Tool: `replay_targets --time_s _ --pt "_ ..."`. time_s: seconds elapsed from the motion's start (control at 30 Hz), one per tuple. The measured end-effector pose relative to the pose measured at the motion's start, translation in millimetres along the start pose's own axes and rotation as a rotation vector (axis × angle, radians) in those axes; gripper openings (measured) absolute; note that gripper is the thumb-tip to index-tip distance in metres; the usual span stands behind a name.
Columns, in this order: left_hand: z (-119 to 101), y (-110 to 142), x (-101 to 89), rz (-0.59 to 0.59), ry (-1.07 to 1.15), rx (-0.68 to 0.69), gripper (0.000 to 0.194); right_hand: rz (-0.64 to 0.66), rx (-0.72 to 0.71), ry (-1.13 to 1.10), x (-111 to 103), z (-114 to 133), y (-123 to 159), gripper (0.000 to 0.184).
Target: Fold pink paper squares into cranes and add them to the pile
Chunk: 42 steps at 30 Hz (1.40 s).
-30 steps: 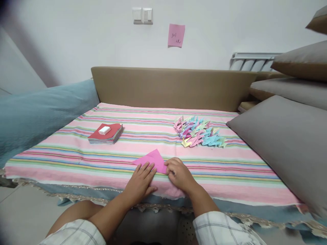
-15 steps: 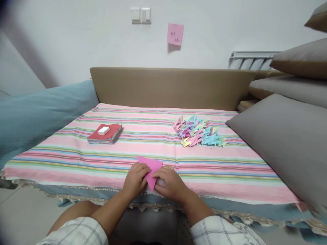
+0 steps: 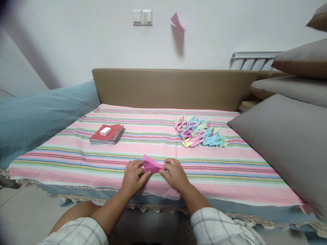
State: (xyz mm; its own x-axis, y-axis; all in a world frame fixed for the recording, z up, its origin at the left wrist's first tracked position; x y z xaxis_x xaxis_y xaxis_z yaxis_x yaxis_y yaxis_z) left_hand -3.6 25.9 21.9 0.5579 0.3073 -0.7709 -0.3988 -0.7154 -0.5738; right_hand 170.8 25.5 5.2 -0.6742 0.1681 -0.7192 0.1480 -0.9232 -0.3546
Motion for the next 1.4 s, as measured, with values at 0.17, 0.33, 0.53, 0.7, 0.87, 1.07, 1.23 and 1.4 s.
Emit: replay_targets --time_s 0.17,0.33,0.53,0.7,0.87,1.07,1.23,1.4 --pt "4 -2 2.5 0.002 -0.022 -0.098 0.024 -0.074 0.099 0.025 4 -3 -4 0.022" --pt "7 -1 5.5 0.019 -0.047 -0.167 0.015 -0.105 0.149 0.072 6 -2 -6 0.025" --pt "5 0 6.9 0.046 -0.06 -0.143 0.033 -0.092 0.159 0.1 7 -3 -8 0.026" --pt "3 0 7.7 0.059 -0.118 -0.135 0.035 -0.112 0.138 0.12 8 -4 -8 0.025" --pt "4 0 9.8 0.073 -0.142 -0.139 0.037 -0.109 0.14 0.134 9 -6 -8 0.025" --pt "4 0 10.7 0.084 -0.193 -0.119 0.039 -0.108 0.145 0.147 10 -6 -9 0.026" --pt "7 -2 8.4 0.12 -0.227 -0.108 0.043 -0.115 0.155 0.143 8 -4 -9 0.026" --pt "6 -2 6.4 0.093 -0.238 -0.072 0.048 -0.11 0.166 0.155 7 -3 -9 0.027"
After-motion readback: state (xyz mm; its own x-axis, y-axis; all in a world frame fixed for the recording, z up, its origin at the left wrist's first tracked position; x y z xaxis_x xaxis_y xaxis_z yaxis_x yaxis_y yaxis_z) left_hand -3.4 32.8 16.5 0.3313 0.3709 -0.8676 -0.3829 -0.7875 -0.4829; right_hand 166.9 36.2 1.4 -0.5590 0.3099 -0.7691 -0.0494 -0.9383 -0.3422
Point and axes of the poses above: each hand's wrist, its own y-axis away from the middle knuckle, its own x-axis out of the palm, z = x × y, the point moved 7 cm from there along -y, towards the middle knuckle, and after that the axes turned 6 degrees about x, right-handed, at the moved point
